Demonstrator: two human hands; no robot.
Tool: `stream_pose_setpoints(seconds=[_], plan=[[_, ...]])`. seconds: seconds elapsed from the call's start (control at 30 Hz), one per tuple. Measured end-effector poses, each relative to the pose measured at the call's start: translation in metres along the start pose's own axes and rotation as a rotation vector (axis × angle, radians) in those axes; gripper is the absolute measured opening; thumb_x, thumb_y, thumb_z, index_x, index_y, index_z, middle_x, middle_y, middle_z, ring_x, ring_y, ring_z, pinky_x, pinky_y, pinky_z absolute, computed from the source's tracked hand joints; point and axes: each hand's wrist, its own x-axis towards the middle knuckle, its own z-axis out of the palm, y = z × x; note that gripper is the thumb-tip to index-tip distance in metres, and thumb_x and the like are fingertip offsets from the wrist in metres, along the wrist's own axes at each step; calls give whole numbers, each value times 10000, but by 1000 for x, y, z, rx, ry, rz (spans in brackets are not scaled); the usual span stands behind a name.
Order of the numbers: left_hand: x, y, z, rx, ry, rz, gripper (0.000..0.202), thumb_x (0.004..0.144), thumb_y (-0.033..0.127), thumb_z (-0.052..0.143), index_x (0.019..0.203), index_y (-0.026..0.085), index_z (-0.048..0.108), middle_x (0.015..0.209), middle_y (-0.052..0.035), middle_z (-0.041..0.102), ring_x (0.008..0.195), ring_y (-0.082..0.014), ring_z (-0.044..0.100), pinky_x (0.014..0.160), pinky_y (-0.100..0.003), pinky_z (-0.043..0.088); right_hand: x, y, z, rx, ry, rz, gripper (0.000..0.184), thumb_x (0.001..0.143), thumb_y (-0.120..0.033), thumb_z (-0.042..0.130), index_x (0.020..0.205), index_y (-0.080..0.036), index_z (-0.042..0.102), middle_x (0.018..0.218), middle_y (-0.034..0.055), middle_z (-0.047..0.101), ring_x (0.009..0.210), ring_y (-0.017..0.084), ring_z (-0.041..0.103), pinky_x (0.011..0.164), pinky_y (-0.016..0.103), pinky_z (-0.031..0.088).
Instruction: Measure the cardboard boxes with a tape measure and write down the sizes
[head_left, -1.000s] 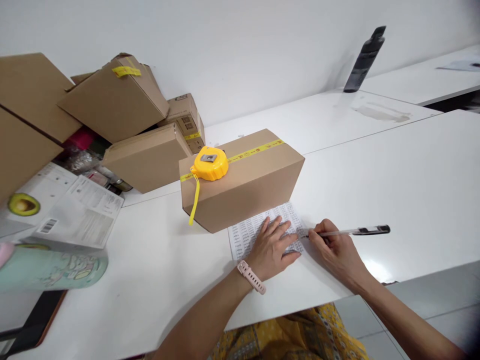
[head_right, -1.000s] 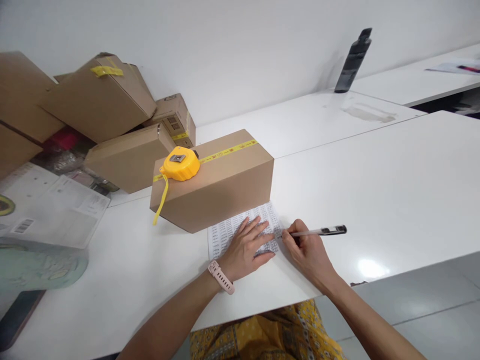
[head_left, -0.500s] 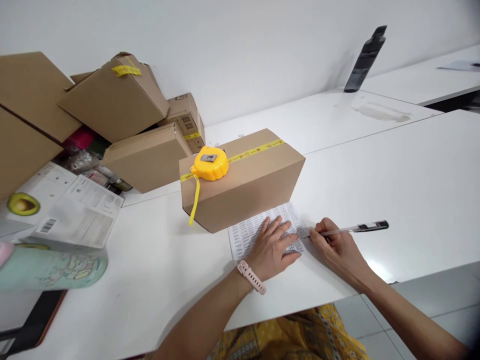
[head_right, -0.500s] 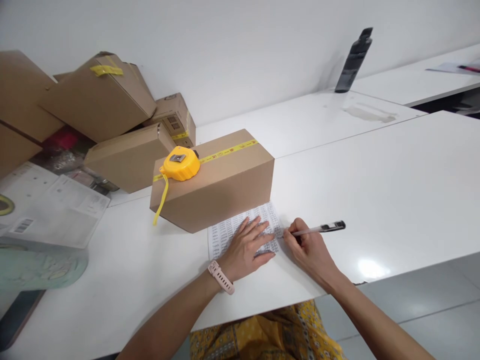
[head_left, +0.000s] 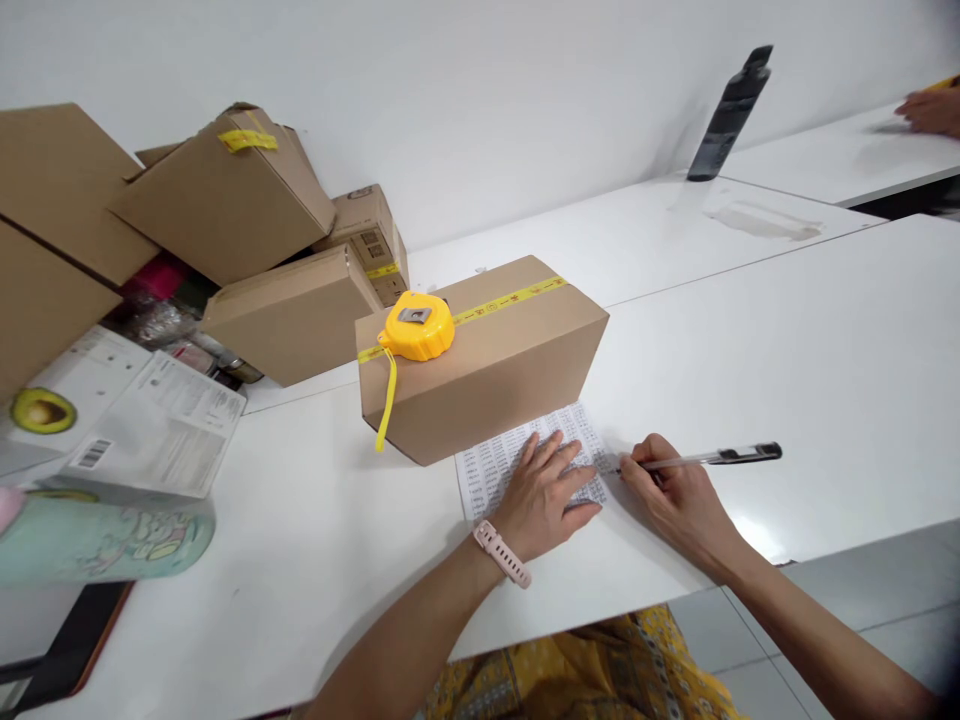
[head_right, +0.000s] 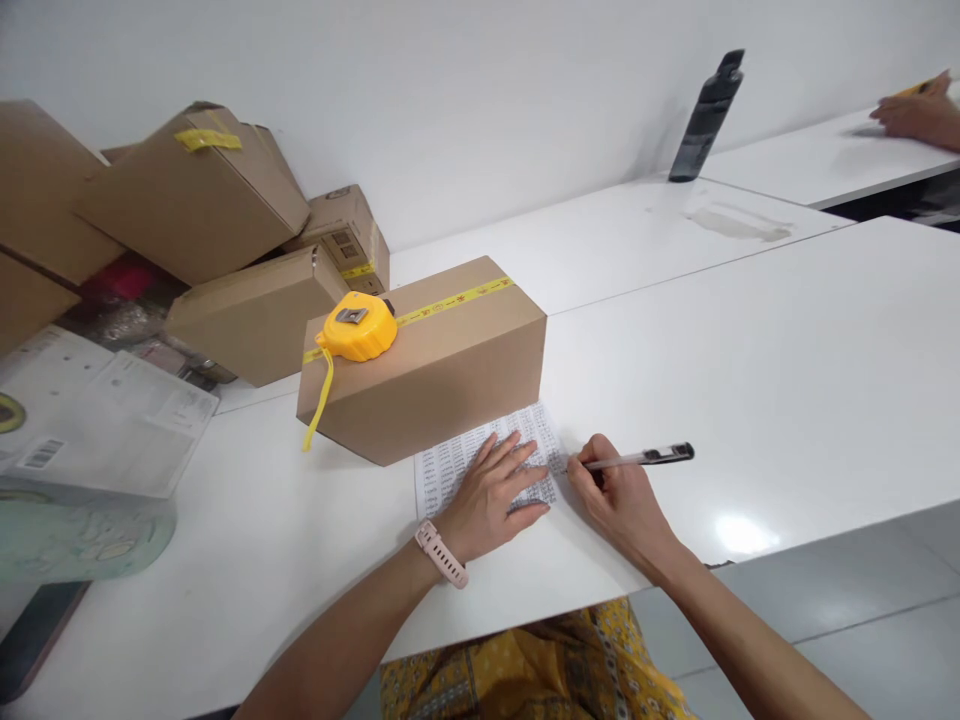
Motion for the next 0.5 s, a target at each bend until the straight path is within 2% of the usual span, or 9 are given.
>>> stream_pose_setpoints(seconds=[0.33, 0.5], plan=[[-1, -1, 2, 5, 9, 5, 370, 930, 391, 649, 1226, 168, 661, 1469, -144, 555, 1450, -354, 398, 1221, -563, 276, 1, 4, 2, 15, 1, 6, 248, 928, -403, 518, 745, -250, 450, 556, -52, 464, 488, 124, 400, 457, 258, 311], [-1, -1, 2, 3, 10, 8, 357, 929, 392, 649, 1214, 178, 663, 1468, -144, 555, 1447, -349, 403, 1216, -571, 281, 0, 8, 3, 8, 23, 26, 243, 934, -406, 515, 759, -250, 451, 584, -40, 531, 490, 122, 425, 463, 256, 328]])
